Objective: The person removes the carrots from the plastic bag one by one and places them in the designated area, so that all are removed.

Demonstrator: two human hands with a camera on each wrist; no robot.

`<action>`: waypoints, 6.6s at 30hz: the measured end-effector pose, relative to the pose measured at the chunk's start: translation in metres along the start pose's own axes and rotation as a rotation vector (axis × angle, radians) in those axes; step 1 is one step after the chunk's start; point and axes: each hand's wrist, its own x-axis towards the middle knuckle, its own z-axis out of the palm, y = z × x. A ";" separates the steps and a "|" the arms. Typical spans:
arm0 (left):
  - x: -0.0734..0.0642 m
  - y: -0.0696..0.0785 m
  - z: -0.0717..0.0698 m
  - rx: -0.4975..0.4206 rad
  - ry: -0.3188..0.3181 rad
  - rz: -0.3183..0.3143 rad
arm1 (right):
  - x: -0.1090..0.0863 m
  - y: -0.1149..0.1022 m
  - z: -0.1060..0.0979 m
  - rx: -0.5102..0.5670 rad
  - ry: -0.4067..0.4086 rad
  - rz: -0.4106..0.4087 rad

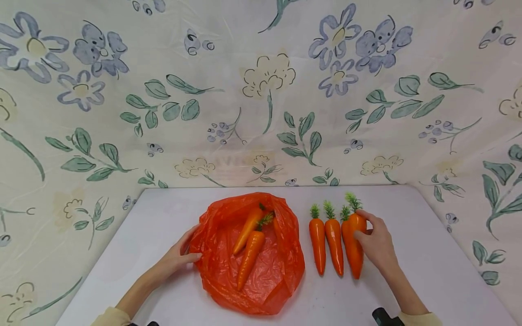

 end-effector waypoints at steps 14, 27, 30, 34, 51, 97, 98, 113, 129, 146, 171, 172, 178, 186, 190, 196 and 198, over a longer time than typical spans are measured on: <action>-0.001 0.001 0.000 0.015 0.018 -0.002 | 0.014 0.022 -0.012 -0.125 -0.020 -0.059; 0.001 0.001 0.001 0.025 0.013 -0.005 | 0.024 0.044 -0.008 -0.233 -0.031 -0.123; 0.001 0.001 0.001 0.023 0.017 -0.010 | 0.026 0.046 -0.007 -0.249 -0.036 -0.128; 0.000 0.001 0.001 0.019 0.018 -0.011 | 0.028 0.048 -0.008 -0.273 -0.054 -0.133; 0.002 -0.001 0.001 0.013 0.021 -0.010 | 0.029 0.051 -0.003 -0.323 -0.084 -0.145; 0.000 0.002 0.001 -0.009 0.019 -0.002 | 0.027 0.055 -0.023 -0.342 -0.104 -0.069; 0.000 0.002 0.001 -0.011 0.018 -0.001 | 0.027 0.054 -0.024 -0.343 -0.103 -0.069; -0.002 0.006 0.001 0.008 0.029 -0.002 | 0.025 0.044 -0.025 -0.335 -0.089 -0.123; 0.000 0.005 0.003 -0.009 0.028 -0.024 | 0.022 0.016 -0.005 -0.251 -0.115 -0.229; 0.002 0.003 0.002 -0.006 0.025 -0.019 | 0.008 -0.025 0.026 -0.218 -0.134 -0.320; -0.002 -0.001 0.003 -0.014 0.028 -0.008 | -0.006 -0.057 0.069 -0.127 -0.195 -0.316; -0.001 -0.001 0.003 -0.016 0.027 -0.006 | -0.006 -0.058 0.072 -0.120 -0.195 -0.322; -0.002 -0.001 0.004 -0.027 0.030 -0.003 | -0.011 -0.063 0.087 -0.081 -0.218 -0.304; -0.004 0.001 0.005 -0.009 0.030 0.010 | -0.015 -0.072 0.093 -0.100 -0.231 -0.285; -0.004 0.000 0.005 -0.016 0.030 0.008 | -0.016 -0.076 0.092 -0.107 -0.226 -0.306; -0.002 0.000 0.004 -0.010 0.026 0.018 | -0.018 -0.080 0.090 -0.109 -0.205 -0.351; -0.002 0.000 0.004 -0.006 0.028 0.020 | -0.018 -0.083 0.090 -0.110 -0.200 -0.367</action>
